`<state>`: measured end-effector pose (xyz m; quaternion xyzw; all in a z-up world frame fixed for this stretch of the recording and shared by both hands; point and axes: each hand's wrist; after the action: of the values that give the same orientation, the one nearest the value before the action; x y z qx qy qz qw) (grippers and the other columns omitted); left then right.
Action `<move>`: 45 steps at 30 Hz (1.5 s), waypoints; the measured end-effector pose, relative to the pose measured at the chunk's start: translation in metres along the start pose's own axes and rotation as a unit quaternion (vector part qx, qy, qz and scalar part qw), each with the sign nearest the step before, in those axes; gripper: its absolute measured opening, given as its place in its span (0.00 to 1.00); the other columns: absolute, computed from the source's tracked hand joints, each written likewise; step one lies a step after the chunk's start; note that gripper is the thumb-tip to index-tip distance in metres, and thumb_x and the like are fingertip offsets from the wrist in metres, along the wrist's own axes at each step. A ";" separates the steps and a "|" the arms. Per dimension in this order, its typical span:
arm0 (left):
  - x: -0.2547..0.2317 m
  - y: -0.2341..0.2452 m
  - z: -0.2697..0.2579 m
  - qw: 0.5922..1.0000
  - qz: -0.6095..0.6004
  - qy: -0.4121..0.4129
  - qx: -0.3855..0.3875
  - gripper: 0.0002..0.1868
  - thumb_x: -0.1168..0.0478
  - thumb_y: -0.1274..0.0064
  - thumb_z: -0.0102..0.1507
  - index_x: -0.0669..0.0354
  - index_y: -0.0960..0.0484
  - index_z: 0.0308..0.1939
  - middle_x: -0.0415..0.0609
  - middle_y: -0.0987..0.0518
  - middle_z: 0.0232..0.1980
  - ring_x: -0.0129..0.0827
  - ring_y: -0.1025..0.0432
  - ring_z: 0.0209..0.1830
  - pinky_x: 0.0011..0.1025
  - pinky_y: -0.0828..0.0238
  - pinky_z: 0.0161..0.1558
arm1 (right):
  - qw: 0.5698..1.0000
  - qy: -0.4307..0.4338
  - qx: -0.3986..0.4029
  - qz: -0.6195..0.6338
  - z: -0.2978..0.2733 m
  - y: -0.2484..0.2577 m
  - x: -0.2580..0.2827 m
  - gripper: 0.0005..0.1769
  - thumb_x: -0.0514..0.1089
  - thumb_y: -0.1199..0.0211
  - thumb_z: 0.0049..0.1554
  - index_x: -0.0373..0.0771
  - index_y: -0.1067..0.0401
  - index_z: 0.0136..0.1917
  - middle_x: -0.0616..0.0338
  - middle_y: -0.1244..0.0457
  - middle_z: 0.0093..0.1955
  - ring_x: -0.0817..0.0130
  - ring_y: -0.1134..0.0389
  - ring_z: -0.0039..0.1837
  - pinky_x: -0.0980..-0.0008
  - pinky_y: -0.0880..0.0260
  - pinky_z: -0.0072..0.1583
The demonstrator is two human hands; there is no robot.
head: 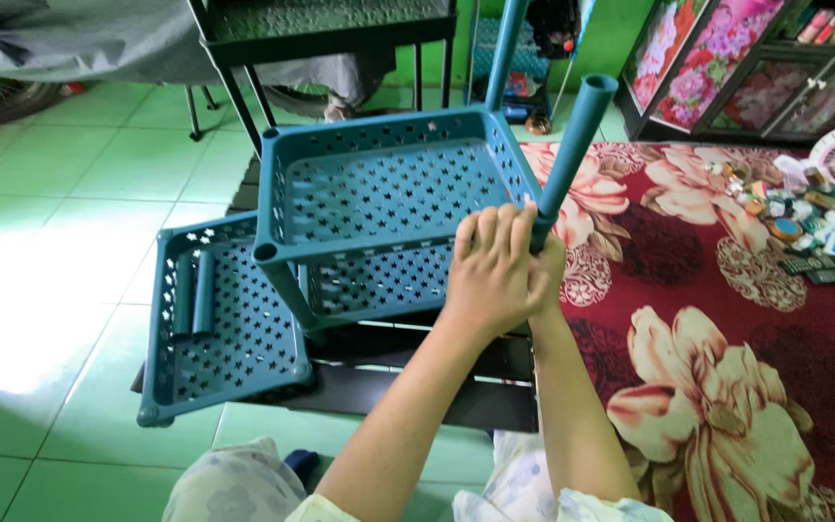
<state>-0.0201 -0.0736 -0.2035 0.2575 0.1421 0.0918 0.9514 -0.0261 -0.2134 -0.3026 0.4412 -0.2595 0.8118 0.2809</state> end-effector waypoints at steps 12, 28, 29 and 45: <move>0.003 -0.002 -0.004 1.000 0.000 0.005 0.017 0.39 0.54 0.48 0.53 0.67 0.30 0.67 0.56 0.27 0.62 0.45 0.34 0.66 0.43 0.47 0.73 | 0.999 -0.045 0.015 0.017 -0.009 0.014 -0.014 0.07 0.43 0.39 0.65 0.39 0.32 0.46 0.69 0.38 0.39 0.79 0.38 0.39 0.74 0.37 0.41; -0.013 -0.006 -0.006 1.000 -0.005 0.003 -0.018 0.44 0.53 0.46 0.52 0.71 0.34 0.70 0.60 0.29 0.67 0.50 0.34 0.70 0.44 0.44 0.73 | 1.000 -0.017 0.000 -0.005 -0.003 0.014 -0.016 0.14 0.43 0.37 0.67 0.38 0.35 0.42 0.65 0.41 0.33 0.75 0.41 0.32 0.71 0.42 0.35; -0.015 -0.001 -0.004 0.999 -0.025 0.006 -0.021 0.43 0.54 0.46 0.54 0.70 0.34 0.72 0.59 0.30 0.69 0.49 0.34 0.72 0.44 0.43 0.75 | 1.000 -0.018 0.000 -0.005 -0.004 0.013 -0.018 0.14 0.43 0.37 0.68 0.38 0.35 0.42 0.65 0.42 0.32 0.75 0.41 0.32 0.71 0.42 0.35; 0.197 0.220 -0.260 0.817 0.168 0.460 -0.305 0.42 0.55 0.37 0.66 0.68 0.42 0.75 0.67 0.42 0.76 0.62 0.50 0.78 0.54 0.57 0.74 | 0.999 -0.025 -0.030 0.005 0.005 0.001 0.006 0.21 0.45 0.36 0.72 0.36 0.36 0.39 0.64 0.45 0.28 0.75 0.45 0.27 0.70 0.48 0.31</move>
<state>0.0609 0.2832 -0.3484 -0.0977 0.4822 0.3967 0.7749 -0.0265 -0.2157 -0.2949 0.4511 -0.2931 0.7938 0.2838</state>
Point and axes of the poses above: each hand's wrist, its own z-axis towards the middle knuckle, its own y-axis out of the back of the hand, x = y × z
